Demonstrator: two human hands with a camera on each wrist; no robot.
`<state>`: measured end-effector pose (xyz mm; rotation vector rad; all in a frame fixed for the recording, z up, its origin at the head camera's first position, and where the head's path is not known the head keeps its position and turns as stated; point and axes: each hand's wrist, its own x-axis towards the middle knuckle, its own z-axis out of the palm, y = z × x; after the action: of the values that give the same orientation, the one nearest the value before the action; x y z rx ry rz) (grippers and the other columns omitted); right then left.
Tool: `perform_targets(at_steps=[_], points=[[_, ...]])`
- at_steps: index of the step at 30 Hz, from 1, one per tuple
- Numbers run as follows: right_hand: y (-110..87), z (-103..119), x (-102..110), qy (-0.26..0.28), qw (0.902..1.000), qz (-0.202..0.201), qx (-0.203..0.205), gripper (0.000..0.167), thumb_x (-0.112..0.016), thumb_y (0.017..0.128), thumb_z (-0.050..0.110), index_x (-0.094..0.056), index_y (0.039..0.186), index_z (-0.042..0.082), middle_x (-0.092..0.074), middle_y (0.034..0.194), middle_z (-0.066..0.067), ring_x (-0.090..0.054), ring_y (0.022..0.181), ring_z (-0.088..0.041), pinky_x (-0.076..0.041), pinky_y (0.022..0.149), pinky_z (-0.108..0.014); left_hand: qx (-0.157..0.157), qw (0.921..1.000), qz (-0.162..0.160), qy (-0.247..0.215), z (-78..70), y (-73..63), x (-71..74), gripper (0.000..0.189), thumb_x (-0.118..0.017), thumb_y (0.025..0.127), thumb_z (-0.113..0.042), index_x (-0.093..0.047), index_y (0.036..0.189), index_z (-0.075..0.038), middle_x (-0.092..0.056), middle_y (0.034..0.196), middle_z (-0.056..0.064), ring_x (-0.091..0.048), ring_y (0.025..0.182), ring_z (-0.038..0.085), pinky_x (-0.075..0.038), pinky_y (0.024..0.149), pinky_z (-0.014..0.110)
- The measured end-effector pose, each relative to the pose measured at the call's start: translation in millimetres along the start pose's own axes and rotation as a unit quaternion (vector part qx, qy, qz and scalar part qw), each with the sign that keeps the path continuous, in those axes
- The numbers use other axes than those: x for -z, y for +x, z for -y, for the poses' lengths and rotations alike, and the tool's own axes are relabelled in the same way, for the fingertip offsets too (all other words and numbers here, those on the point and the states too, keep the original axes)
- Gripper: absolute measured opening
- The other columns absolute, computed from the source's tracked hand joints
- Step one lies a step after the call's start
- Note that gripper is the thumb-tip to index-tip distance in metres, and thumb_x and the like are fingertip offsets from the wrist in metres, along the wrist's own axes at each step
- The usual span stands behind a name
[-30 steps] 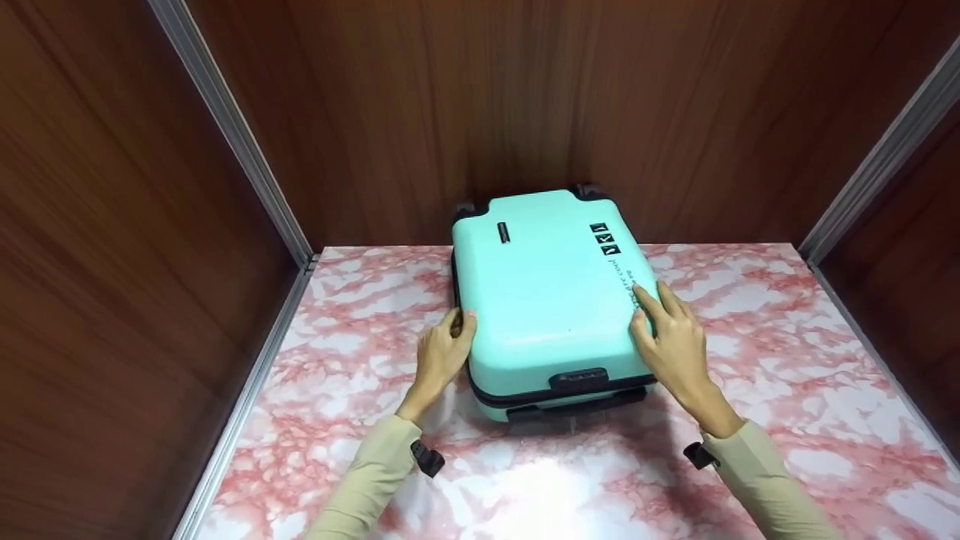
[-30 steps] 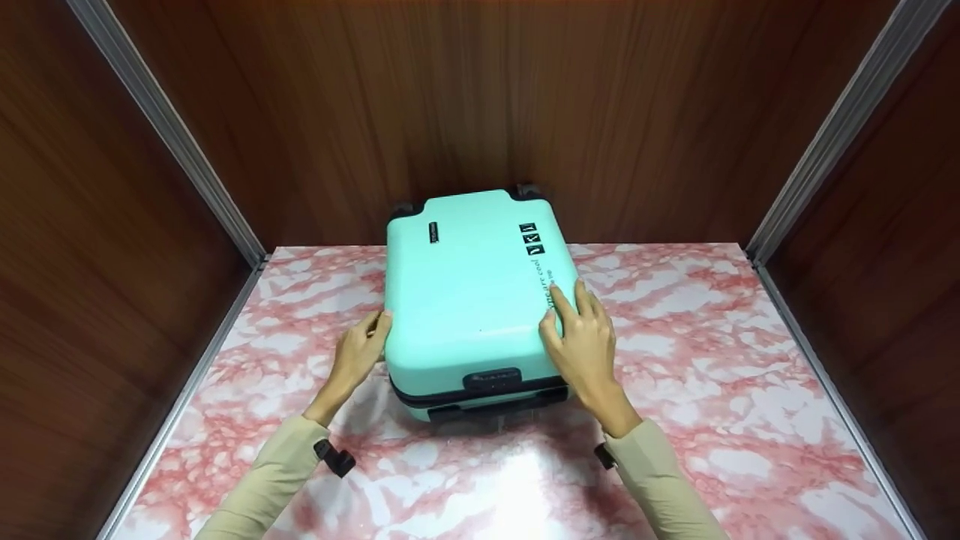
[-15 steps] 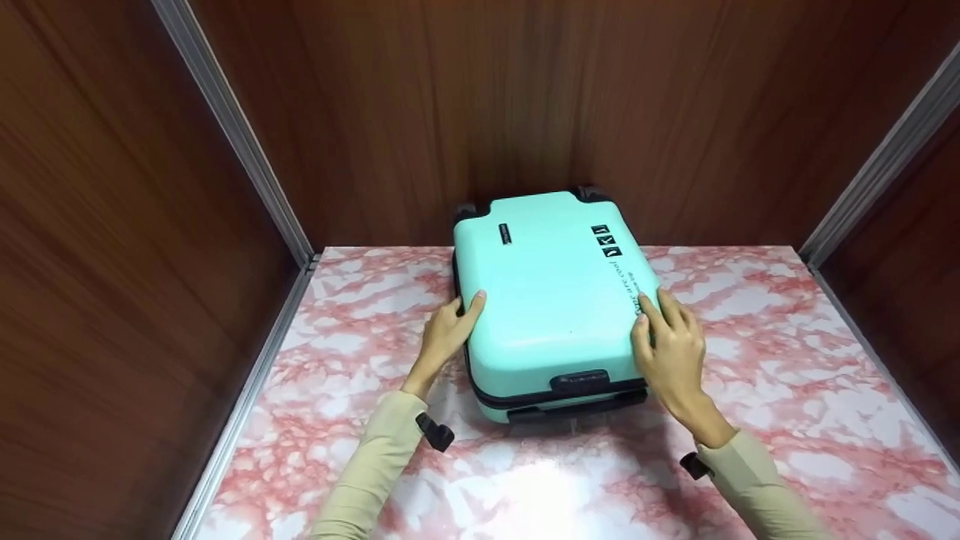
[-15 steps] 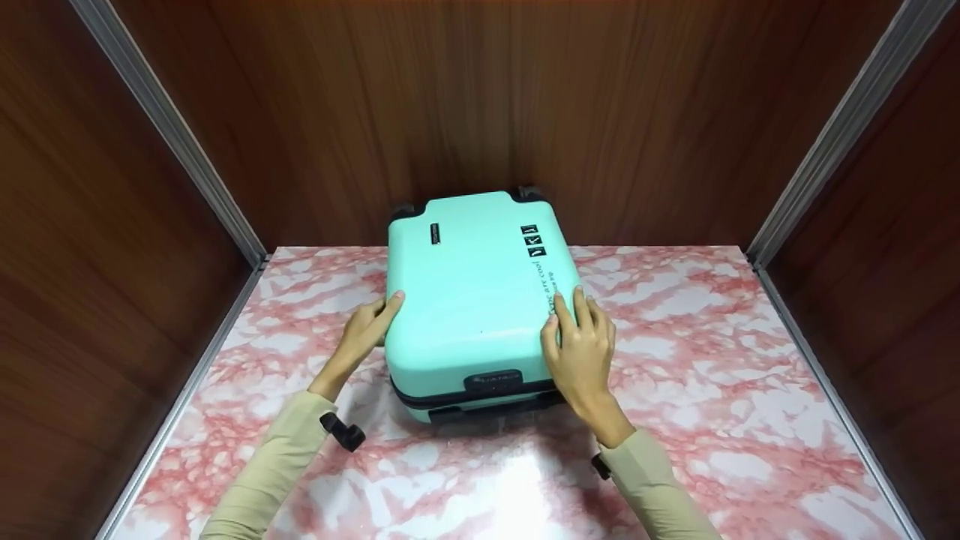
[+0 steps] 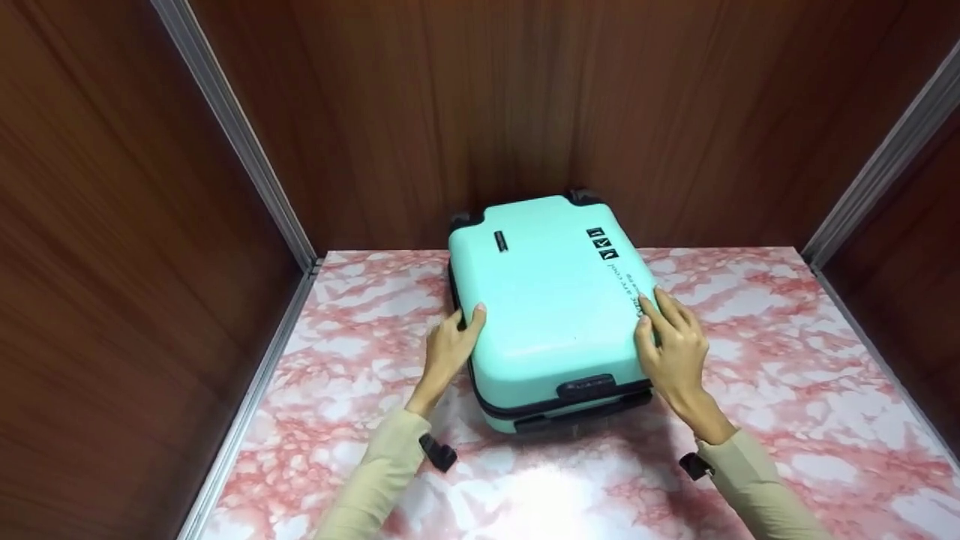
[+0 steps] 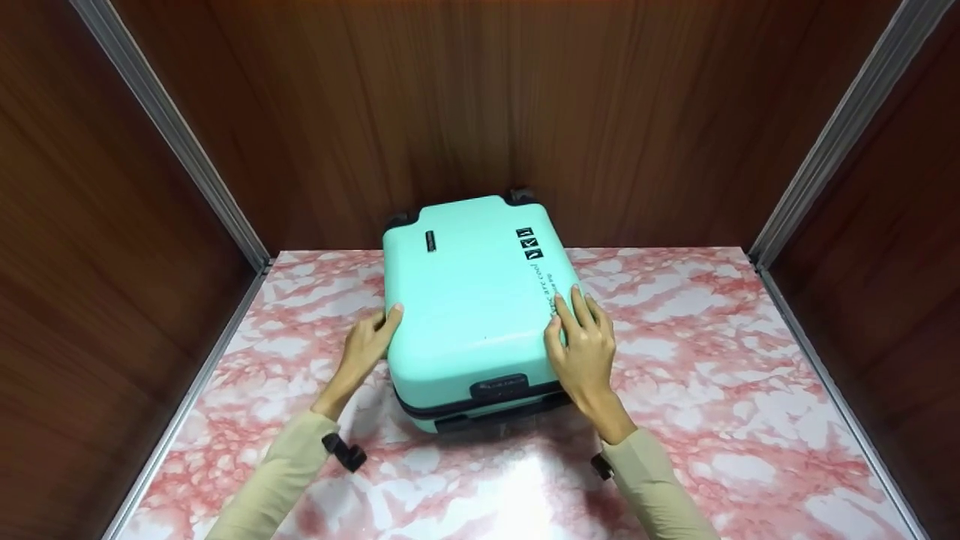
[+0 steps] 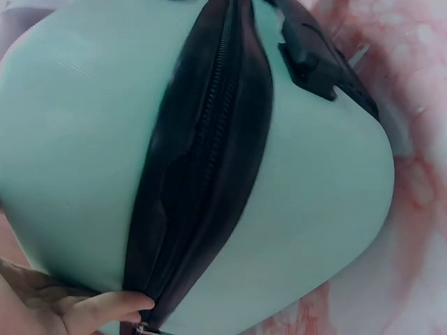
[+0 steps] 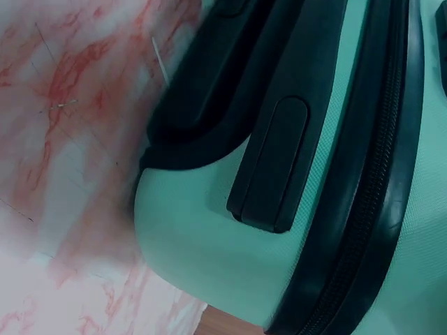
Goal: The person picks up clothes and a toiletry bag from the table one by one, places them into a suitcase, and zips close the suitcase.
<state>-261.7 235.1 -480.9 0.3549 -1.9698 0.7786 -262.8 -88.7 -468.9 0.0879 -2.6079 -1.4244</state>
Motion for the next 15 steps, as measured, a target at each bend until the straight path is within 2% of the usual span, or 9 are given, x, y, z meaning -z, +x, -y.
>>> perform_targets(at_steps=[3, 6, 10, 15], points=[[2.9, -4, 2, 0.015, 0.9999, 0.009, -0.001, 0.032, -0.056, 0.088, 0.012, -0.075, 0.112, 0.002, -0.066, 0.123, -0.018, -0.061, 0.11, -0.044, -0.048, 0.081, -0.065, -0.01, 0.9997, -0.012, 0.019, -2.1, -8.5, -0.7, 0.078, -0.047, 0.095, -0.058, -0.054, 0.134, 0.01, -0.057, 0.132, 0.027, -0.059, 0.114, 0.043, -0.045, 0.098, 0.05], [6.3, -5, 7, 0.015, 0.9994, 0.033, -0.001, 0.032, -0.057, 0.089, 0.012, -0.074, 0.115, 0.003, -0.065, 0.126, -0.017, -0.06, 0.113, -0.042, -0.047, 0.083, -0.065, -0.012, 0.9992, -0.014, 0.035, -5.3, -10.7, -0.2, 0.077, -0.047, 0.095, -0.058, -0.055, 0.134, 0.008, -0.06, 0.128, 0.027, -0.06, 0.112, 0.044, -0.045, 0.097, 0.052], [7.2, -2, 13, 0.002, 0.9978, 0.067, -0.001, 0.032, -0.058, 0.092, 0.013, -0.072, 0.119, 0.003, -0.062, 0.129, -0.019, -0.058, 0.117, -0.041, -0.047, 0.087, -0.063, 0.009, 0.9992, -0.011, 0.037, -6.4, -7.7, 4.1, 0.077, -0.049, 0.094, -0.058, -0.053, 0.138, 0.005, -0.059, 0.131, 0.025, -0.058, 0.115, 0.042, -0.043, 0.098, 0.053], [0.0, 3, 22, -0.004, 0.9957, 0.092, -0.001, 0.034, -0.058, 0.095, 0.016, -0.069, 0.124, 0.002, -0.059, 0.133, -0.021, -0.054, 0.121, -0.041, -0.045, 0.092, -0.061, 0.03, 0.9994, -0.008, 0.014, -3.3, 2.9, 9.7, 0.077, -0.048, 0.096, -0.055, -0.042, 0.146, 0.005, -0.049, 0.142, 0.025, -0.049, 0.126, 0.043, -0.035, 0.105, 0.055]])
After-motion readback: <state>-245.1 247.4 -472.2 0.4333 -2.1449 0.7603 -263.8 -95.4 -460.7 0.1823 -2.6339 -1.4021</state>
